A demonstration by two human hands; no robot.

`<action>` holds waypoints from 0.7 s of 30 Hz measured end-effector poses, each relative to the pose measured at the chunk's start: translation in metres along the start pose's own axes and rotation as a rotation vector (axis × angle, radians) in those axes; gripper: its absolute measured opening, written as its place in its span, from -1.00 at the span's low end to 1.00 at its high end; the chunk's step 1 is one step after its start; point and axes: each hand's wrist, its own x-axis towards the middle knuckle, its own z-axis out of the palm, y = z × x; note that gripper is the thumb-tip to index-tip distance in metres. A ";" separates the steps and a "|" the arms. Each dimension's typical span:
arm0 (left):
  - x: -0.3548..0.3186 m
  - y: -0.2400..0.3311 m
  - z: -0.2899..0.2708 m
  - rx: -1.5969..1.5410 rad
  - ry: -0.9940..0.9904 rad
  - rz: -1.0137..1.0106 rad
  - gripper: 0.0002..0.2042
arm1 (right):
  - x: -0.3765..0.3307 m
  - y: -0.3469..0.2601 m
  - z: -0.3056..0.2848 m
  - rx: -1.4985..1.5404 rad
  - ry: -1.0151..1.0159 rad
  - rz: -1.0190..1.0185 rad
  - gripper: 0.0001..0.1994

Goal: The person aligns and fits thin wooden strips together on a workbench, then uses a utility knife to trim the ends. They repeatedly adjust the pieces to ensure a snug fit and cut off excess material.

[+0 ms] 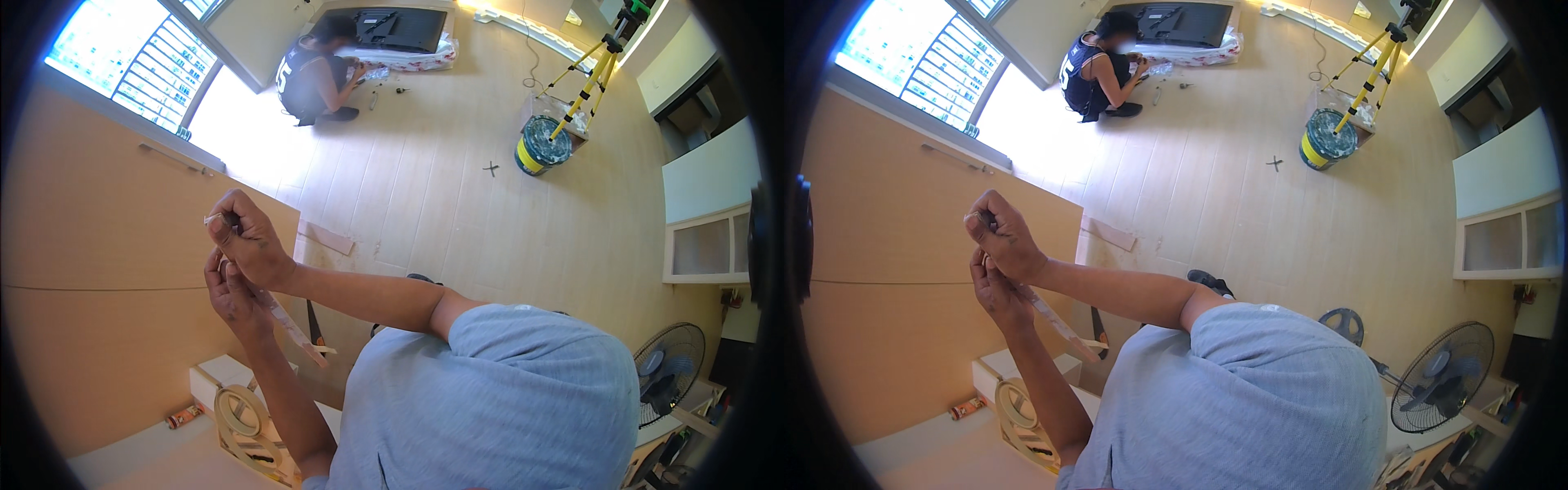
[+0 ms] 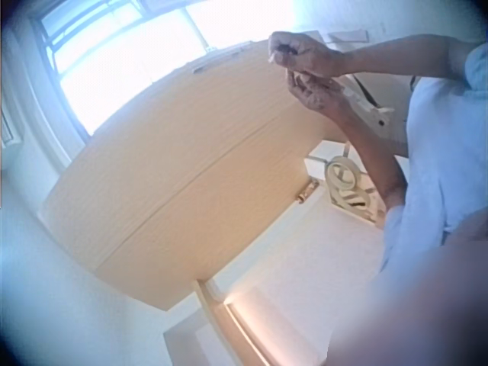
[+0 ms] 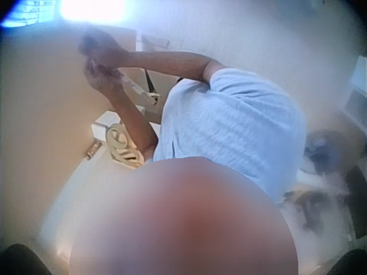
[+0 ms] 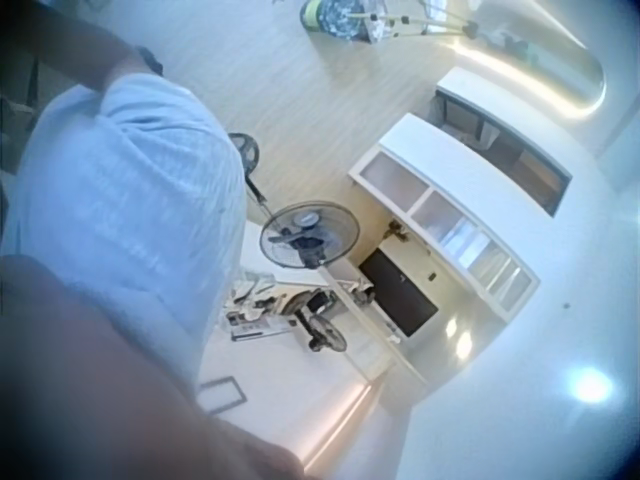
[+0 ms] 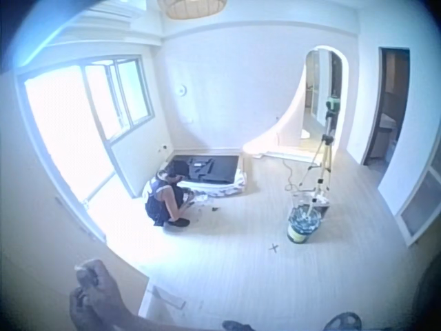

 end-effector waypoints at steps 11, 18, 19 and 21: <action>-0.004 0.007 0.000 -0.112 0.019 -0.053 -0.54 | 0.001 0.008 -0.005 0.148 -0.103 0.115 -0.83; -0.001 0.009 0.015 0.211 0.247 0.048 -0.48 | 0.013 0.008 -0.009 0.039 -0.028 0.201 -0.78; 0.000 0.011 0.014 0.306 0.258 0.130 -0.47 | 0.010 0.006 -0.008 0.044 -0.010 0.203 -0.63; 0.002 0.013 0.016 0.459 0.254 0.264 -0.44 | 0.006 0.001 -0.010 -0.067 -0.092 0.114 -0.51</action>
